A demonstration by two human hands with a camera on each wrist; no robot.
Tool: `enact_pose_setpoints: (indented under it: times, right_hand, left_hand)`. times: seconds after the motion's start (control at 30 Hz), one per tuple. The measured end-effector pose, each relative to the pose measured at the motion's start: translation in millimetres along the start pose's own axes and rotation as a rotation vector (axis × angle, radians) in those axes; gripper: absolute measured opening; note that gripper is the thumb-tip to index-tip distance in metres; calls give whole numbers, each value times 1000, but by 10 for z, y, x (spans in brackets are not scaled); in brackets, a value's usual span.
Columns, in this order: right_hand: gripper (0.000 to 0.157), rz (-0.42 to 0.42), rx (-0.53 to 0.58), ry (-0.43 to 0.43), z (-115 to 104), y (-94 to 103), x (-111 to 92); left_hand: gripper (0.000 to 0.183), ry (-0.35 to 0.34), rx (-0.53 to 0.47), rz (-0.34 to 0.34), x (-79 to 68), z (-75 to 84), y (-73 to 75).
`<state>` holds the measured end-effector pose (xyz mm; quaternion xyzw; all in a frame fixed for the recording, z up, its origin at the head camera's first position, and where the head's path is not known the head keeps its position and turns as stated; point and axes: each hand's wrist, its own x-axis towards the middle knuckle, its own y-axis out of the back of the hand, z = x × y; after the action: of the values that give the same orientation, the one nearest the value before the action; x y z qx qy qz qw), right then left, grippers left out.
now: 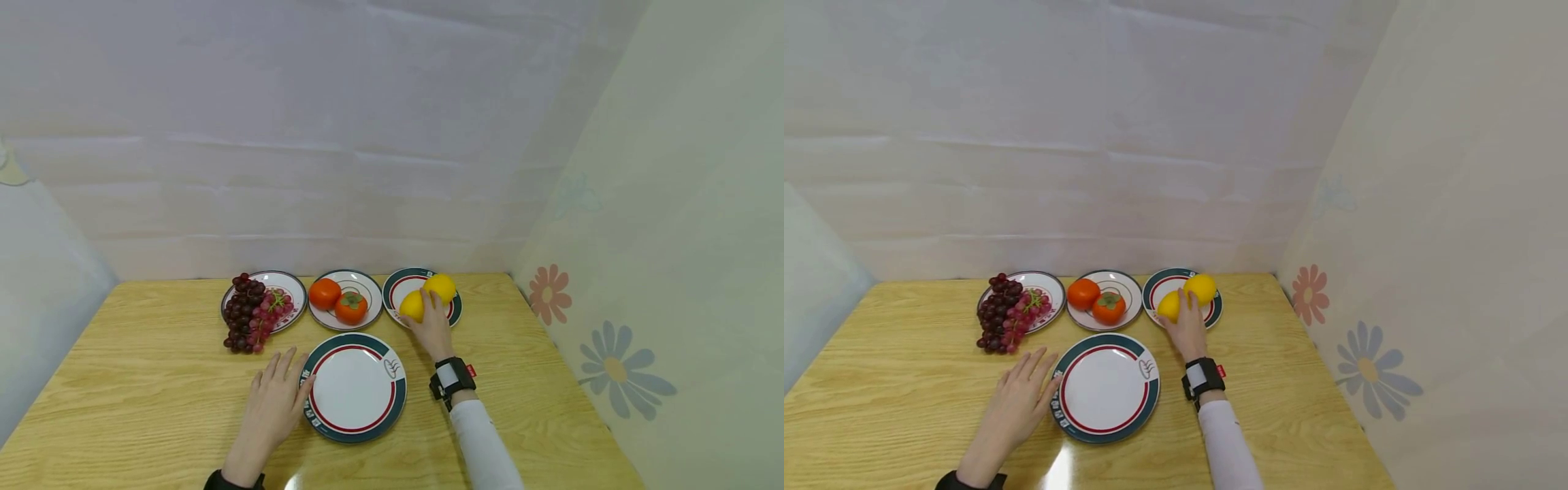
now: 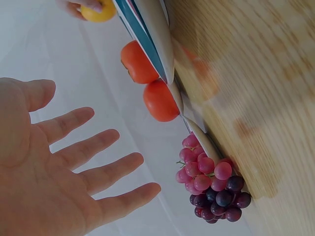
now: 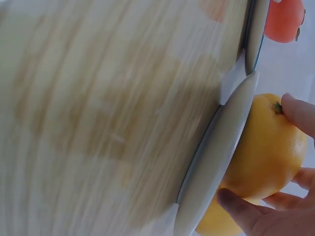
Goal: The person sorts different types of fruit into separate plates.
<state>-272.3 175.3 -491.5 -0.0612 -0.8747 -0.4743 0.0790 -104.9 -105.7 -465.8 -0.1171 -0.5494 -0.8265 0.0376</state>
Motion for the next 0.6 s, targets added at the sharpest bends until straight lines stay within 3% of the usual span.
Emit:
enact_pose_setpoints:
  times: [0.27, 0.37, 0.6]
  right_hand:
    - [75, -26, -39, 45, 6, 28, -71]
    - [72, -29, -54, 73, -50, 69, -188]
    - [69, -142, -150, 118, -288, 221, -548]
  left_hand:
    - [43, 0, -8, 4, 0, 9, -3]
    - [43, 4, -11, 3, 1, 5, -4]
    - [43, 4, -10, 4, 10, -5, 10]
